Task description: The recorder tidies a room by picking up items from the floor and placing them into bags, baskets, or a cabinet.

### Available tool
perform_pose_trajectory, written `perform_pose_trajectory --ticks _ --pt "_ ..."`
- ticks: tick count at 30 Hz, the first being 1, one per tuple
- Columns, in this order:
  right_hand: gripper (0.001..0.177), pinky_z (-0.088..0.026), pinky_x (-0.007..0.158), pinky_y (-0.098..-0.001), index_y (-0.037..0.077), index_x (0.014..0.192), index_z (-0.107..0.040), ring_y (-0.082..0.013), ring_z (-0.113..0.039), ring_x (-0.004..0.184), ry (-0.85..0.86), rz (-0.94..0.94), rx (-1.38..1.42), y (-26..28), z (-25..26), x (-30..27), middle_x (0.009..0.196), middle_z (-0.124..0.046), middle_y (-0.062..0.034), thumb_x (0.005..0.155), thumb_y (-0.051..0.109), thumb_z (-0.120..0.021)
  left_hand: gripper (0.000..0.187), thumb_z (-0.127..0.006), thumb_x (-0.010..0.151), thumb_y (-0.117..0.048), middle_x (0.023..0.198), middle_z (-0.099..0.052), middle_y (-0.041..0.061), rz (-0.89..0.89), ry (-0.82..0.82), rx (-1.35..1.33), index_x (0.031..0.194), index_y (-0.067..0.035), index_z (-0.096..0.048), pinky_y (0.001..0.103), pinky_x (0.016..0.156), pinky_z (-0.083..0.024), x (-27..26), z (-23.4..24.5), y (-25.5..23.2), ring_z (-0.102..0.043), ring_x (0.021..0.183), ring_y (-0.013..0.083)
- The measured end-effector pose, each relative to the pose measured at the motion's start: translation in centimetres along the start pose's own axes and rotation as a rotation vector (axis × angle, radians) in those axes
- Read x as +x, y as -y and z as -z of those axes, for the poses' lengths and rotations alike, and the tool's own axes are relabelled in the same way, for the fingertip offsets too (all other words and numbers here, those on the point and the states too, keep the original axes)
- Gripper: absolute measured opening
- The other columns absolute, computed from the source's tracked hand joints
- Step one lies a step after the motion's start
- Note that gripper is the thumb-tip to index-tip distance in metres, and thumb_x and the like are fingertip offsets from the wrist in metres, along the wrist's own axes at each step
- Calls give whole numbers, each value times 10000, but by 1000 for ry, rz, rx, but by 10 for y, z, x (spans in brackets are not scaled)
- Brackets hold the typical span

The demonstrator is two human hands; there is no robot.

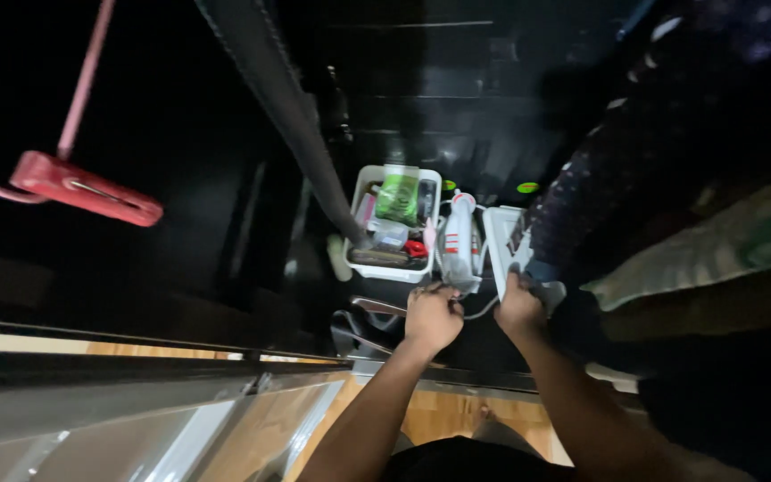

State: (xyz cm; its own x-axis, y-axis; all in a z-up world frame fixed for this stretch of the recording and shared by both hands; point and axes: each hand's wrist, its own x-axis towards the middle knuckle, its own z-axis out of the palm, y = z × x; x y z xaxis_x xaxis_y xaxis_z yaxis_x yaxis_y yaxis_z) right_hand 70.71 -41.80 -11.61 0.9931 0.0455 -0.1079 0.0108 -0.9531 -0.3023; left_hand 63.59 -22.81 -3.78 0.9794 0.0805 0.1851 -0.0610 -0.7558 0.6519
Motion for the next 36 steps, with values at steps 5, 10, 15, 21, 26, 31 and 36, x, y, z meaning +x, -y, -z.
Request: perform_pose_trajectory --ticks 5,10,15,21,26,31,36 --pt "423 -573 810 -504 127 1241 -621 -397 -713 921 -192 14 36 41 47 -18 1082 -720 -168 852 250 -734 212 -647 918 -154 1032 -719 85 105 63 -598 1080 -51 -738 377 917 -535 12 -62 29 -696 984 281" --pt "315 -565 767 -452 155 1087 -689 -329 -708 883 -399 419 189 111 77 -65 980 -715 -116 792 246 -750 311 -586 1078 -298 970 -698 107 622 288 -1660 1203 -12 -581 398 747 -572 39 -9 17 -663 884 254" --pt "635 -394 1037 -493 53 1265 -637 -366 -580 1166 -373 892 246 166 140 -68 1220 -628 -165 670 227 -776 462 -589 855 13 1110 -683 174 451 -118 -1314 1315 -1 -548 434 801 -591 69 106 19 -685 963 307" --pt "697 -372 1062 -460 93 1337 -585 -378 -510 1303 -233 504 486 132 60 -3 1372 -568 -204 697 273 -794 614 -720 860 -246 1247 -658 177 658 -208 -494 1400 -63 -492 418 911 -549 124 102 129 -666 1089 300" --pt "667 -411 1129 -407 84 1426 -558 -355 -511 1374 -31 422 614 113 -19 39 1468 -544 -191 829 269 -787 632 -669 893 -469 1302 -622 197 599 -171 158 1358 -61 -542 393 958 -526 119 28 275 -631 1164 314" --pt "759 -462 1043 -414 98 1478 -465 -364 -586 1251 -53 469 753 123 7 18 1453 -543 -187 790 185 -774 475 -575 944 -336 1278 -652 218 458 -138 2 1342 -80 -611 436 986 -516 113 54 165 -641 1160 371" --pt "387 -533 918 -343 151 1180 -614 -270 -667 1050 -90 502 610 77 -31 -29 1210 -607 -97 837 169 -795 553 -600 859 -122 1269 -622 263 238 -289 -121 1403 -29 -568 479 999 -481 39 87 82 -592 1176 446"
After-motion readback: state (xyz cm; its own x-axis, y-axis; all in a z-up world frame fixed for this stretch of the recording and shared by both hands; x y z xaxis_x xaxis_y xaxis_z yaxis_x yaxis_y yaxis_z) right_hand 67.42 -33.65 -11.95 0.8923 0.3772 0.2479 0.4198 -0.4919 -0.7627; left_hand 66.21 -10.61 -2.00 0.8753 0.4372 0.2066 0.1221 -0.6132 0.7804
